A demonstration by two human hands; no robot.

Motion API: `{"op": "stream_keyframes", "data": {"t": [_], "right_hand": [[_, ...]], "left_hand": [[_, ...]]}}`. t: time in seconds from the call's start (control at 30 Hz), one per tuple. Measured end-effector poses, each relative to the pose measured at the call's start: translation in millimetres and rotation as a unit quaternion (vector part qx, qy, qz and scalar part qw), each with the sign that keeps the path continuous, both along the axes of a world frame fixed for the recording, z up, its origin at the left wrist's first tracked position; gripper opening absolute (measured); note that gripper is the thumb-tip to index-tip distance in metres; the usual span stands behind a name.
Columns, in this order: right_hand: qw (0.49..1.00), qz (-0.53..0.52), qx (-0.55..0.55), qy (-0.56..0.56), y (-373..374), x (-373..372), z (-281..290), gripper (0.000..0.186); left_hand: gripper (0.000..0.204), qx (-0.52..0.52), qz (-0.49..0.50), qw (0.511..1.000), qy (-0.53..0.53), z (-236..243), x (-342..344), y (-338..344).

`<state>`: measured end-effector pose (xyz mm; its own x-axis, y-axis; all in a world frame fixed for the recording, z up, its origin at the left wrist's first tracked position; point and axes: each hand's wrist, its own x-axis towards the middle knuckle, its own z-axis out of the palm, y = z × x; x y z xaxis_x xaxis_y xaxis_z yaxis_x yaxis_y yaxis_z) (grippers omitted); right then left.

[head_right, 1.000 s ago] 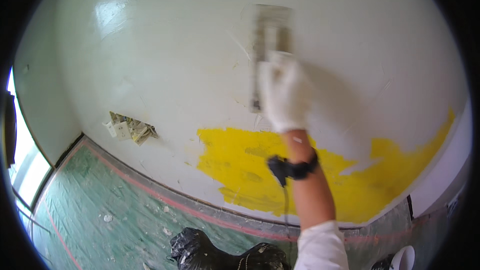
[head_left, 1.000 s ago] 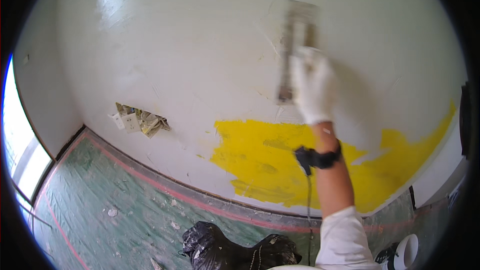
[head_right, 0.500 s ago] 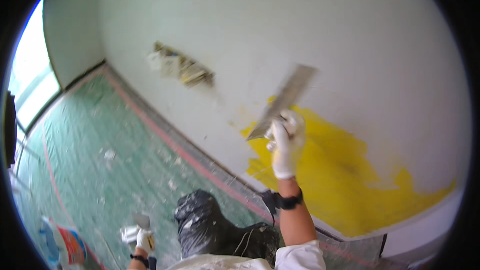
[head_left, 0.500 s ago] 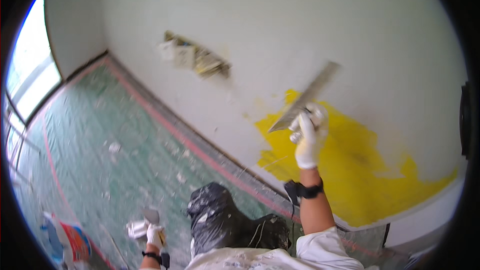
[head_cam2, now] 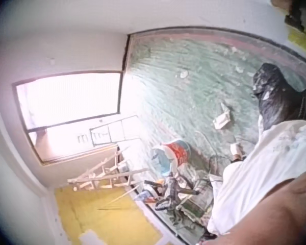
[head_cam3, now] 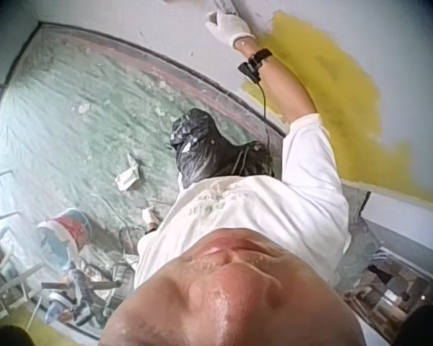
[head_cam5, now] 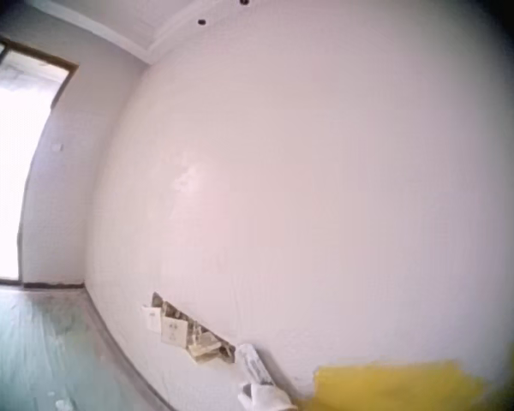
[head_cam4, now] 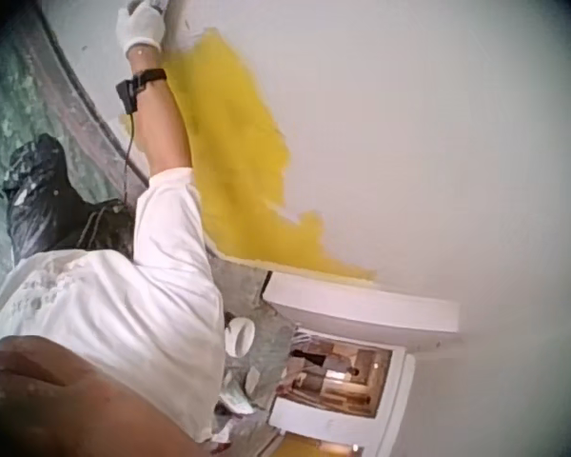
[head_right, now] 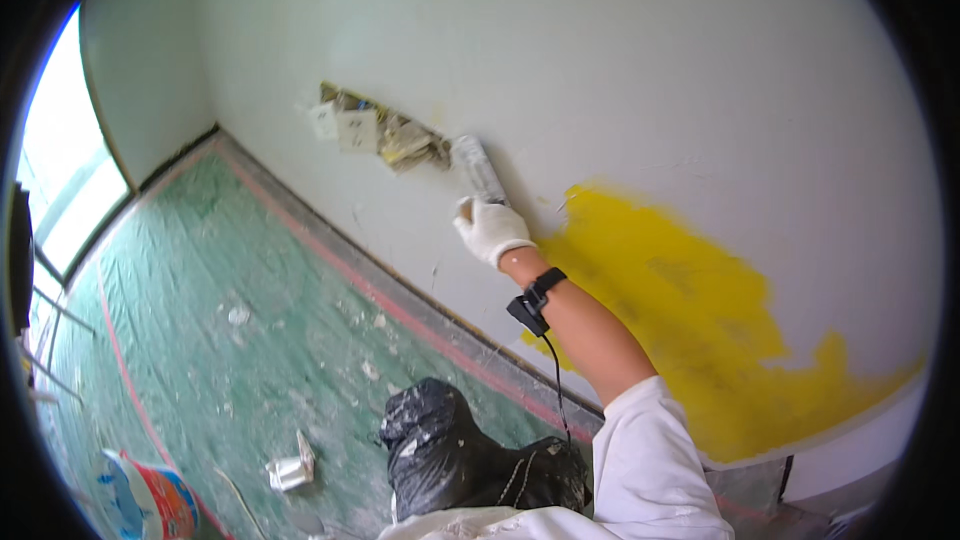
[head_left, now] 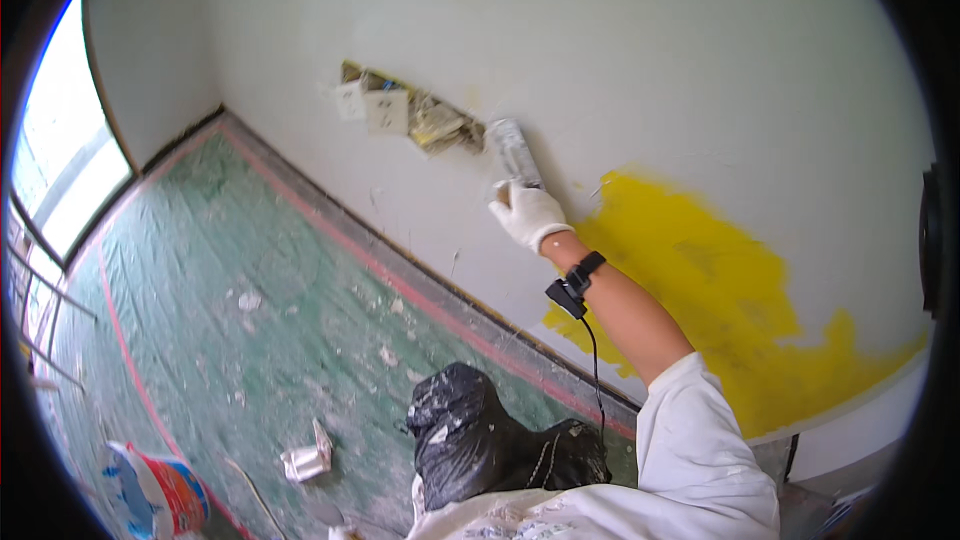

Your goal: Skimming and smoothing a wall using plaster, a trowel, and a scraper.

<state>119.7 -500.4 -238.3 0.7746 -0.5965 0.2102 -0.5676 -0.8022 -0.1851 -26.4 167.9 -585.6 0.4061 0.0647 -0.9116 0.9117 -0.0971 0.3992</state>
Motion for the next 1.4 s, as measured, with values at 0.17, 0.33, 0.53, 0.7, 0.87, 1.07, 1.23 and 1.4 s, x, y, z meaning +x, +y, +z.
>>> {"op": "stream_keyframes", "data": {"t": [0.17,0.33,0.53,0.7,0.87,1.07,1.23,1.4], "right_hand": [[0.99,0.057,-0.005,-0.129,25.2,3.7,94.3,0.043],[0.954,0.027,-0.108,-0.279,12.5,-76.8,194.8,0.034],[0.898,0.019,-0.026,-0.439,-20.7,-320.7,287.8,0.034],[0.81,0.0,-0.039,-0.585,-52.3,-523.4,272.9,0.036],[0.657,0.028,0.062,-0.751,-80.9,-701.0,225.8,0.031],[0.393,0.039,0.179,-0.901,-89.4,-792.0,73.2,0.027],[0.377,0.143,0.209,-0.891,-71.1,-708.9,75.6,0.02],[0.462,0.329,0.256,-0.783,-97.4,-690.8,80.4,0.026]], "left_hand": [[0.019,-0.021,-0.07,0.98,-0.187,35.8,53.7,-39.5],[0.017,-0.108,-0.1,0.948,-0.281,108.5,117.8,-141.9],[0.018,-0.239,-0.164,0.872,-0.395,129.6,169.4,-237.1],[0.02,-0.329,-0.238,0.845,-0.349,213.1,109.9,-298.4],[0.024,-0.311,-0.289,0.821,-0.383,218.3,53.1,-295.9],[0.022,-0.288,-0.311,0.819,-0.387,287.7,26.4,-319.7],[0.02,-0.327,-0.321,0.785,-0.416,323.0,16.4,-372.7],[0.02,-0.351,-0.379,0.757,-0.4,352.8,-41.1,-414.4]]}}
